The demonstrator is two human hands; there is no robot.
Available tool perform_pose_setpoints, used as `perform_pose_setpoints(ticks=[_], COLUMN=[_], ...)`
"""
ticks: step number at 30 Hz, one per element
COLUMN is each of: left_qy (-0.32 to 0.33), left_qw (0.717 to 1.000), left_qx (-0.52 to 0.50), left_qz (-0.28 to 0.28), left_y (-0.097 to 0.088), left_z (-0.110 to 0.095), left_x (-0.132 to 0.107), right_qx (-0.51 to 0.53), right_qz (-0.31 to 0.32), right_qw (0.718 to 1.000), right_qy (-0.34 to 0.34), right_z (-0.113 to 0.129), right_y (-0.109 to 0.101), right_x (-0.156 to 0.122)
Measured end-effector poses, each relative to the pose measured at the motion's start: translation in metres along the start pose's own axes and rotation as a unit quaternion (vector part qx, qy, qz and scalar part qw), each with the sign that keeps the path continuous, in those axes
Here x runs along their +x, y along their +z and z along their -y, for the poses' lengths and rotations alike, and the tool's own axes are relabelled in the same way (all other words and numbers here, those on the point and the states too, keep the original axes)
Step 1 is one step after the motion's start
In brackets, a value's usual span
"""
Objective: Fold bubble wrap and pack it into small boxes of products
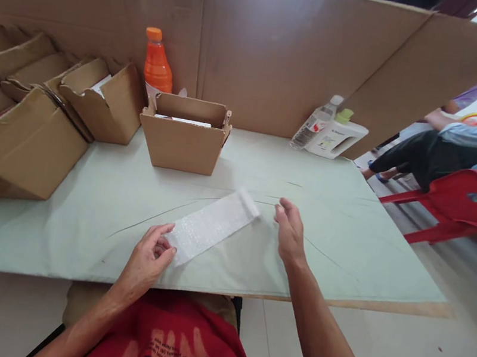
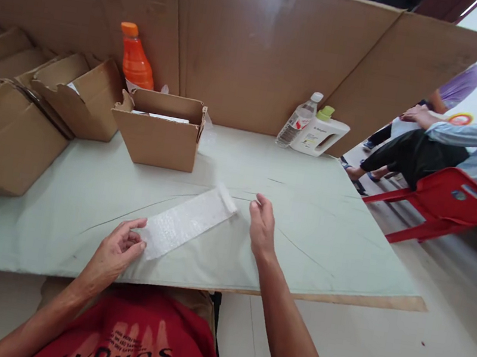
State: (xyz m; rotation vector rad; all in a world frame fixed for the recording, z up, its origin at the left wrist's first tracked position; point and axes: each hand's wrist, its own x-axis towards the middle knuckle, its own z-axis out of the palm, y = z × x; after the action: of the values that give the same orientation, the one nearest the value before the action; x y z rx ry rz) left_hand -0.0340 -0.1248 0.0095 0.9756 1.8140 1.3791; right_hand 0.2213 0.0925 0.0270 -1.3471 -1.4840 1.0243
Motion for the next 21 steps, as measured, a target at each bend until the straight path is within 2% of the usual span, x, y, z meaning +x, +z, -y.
perform_pose_setpoints(ticks=[2, 5, 9, 11, 14, 18, 21], left_qy=[0.045, 0.079, 0.115, 0.125, 0.117, 0.085, 0.057], left_qw=[0.998, 0.993, 0.984, 0.982, 0.984, 0.987, 0.985], left_qx=[0.037, 0.077, 0.116, 0.122, 0.111, 0.07, 0.034], left_qz=[0.005, 0.042, 0.066, 0.066, 0.077, 0.115, 0.156], left_y=[-0.003, -0.007, -0.012, -0.014, -0.019, -0.024, -0.022], left_z=[0.001, 0.004, 0.009, 0.007, -0.004, -0.03, -0.046], left_x=[-0.005, -0.01, -0.01, -0.011, -0.016, -0.034, -0.044], right_qx=[-0.045, -0.123, -0.252, -0.294, -0.296, -0.273, -0.262], right_qz=[-0.032, 0.019, 0.098, 0.11, 0.109, 0.11, 0.09], right_qw=[0.997, 0.983, 0.938, 0.925, 0.929, 0.937, 0.945], right_qy=[-0.048, -0.135, -0.218, -0.215, -0.197, -0.188, -0.172], right_z=[-0.004, 0.0, -0.003, -0.01, -0.016, -0.01, -0.001], right_y=[-0.015, -0.023, -0.002, 0.014, 0.032, 0.051, 0.055], right_x=[-0.008, -0.026, -0.028, -0.014, 0.017, 0.06, 0.074])
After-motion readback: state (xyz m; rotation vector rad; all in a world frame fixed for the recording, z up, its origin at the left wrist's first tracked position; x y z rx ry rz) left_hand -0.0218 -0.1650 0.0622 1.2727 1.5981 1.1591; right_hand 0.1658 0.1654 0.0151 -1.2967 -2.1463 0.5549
